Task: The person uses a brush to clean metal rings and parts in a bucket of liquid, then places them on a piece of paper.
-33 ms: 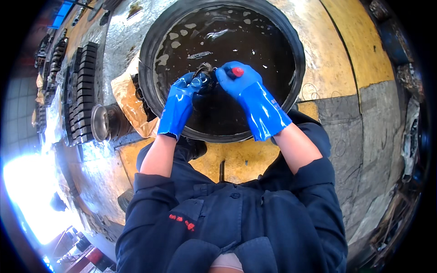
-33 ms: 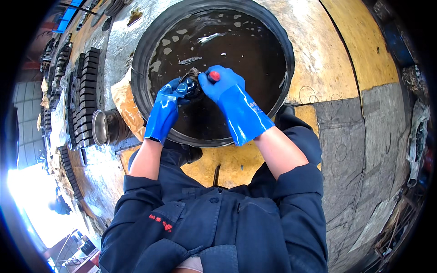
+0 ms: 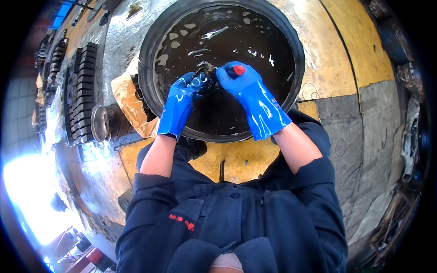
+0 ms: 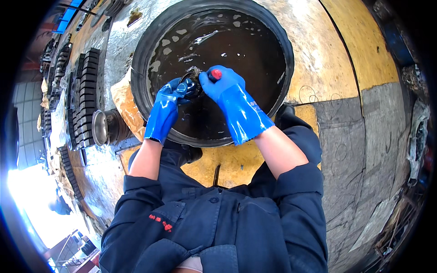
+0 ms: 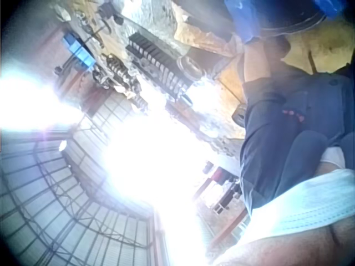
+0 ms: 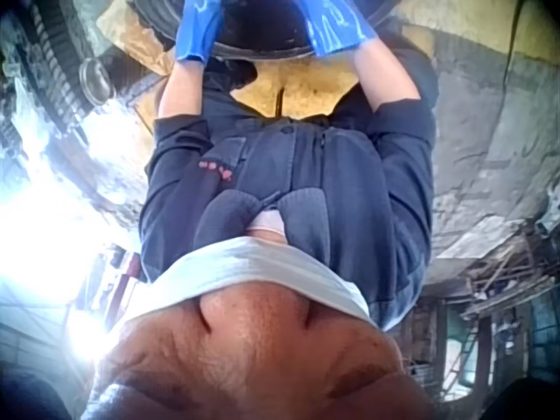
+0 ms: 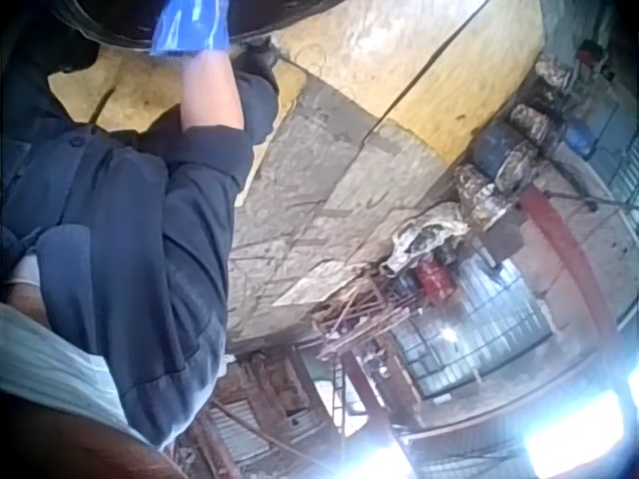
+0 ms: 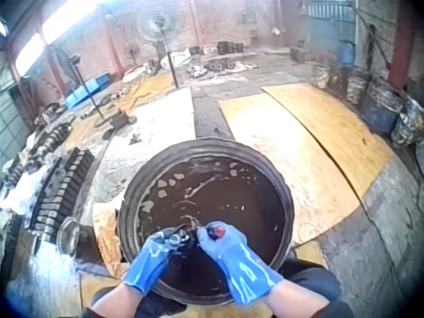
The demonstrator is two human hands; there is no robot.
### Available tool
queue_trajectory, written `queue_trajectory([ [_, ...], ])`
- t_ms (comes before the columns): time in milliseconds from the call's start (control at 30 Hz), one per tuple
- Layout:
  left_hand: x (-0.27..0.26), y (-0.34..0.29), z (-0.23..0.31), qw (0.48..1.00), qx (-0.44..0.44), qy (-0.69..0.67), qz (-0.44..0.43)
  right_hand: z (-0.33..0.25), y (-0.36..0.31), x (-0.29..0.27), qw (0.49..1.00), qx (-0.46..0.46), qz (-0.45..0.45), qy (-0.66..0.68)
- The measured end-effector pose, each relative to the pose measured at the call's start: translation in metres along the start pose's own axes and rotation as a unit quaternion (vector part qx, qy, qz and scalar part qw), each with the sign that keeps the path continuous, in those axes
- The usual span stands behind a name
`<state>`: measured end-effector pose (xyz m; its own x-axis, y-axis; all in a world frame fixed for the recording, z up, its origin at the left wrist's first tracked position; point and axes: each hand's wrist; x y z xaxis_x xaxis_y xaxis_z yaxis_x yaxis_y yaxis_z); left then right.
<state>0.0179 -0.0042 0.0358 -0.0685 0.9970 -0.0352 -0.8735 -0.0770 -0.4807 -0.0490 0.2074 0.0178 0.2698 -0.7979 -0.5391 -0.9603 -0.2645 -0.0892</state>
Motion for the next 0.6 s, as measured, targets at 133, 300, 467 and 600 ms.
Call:
queue_trajectory([
  [133, 0.002, 0.000, 0.003, 1.000, 0.008, 0.024, -0.004, 0.003, 0.000, -0.006, 0.989, 0.113, -0.059, 0.072],
  [300, -0.007, 0.012, -0.015, 0.999, 0.012, -0.016, 0.050, -0.003, -0.023, -0.021, 0.956, 0.101, -0.057, 0.271],
  [467, -0.008, 0.020, -0.025, 0.995, 0.018, -0.056, 0.079, 0.017, 0.000, -0.021, 0.981, 0.163, -0.091, 0.054],
  [600, -0.006, 0.012, -0.012, 0.997, 0.016, -0.011, 0.074, 0.000, -0.003, -0.013, 0.990, 0.106, -0.089, 0.015],
])
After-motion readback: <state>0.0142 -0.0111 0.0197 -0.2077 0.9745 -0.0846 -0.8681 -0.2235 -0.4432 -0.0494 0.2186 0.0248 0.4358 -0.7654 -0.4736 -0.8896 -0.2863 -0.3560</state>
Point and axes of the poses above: each hand's wrist, its own y-axis towards the middle knuckle, its own x-axis out of the palm, z = x × y, and after that the axes turned 7 degrees about -x, right-handed
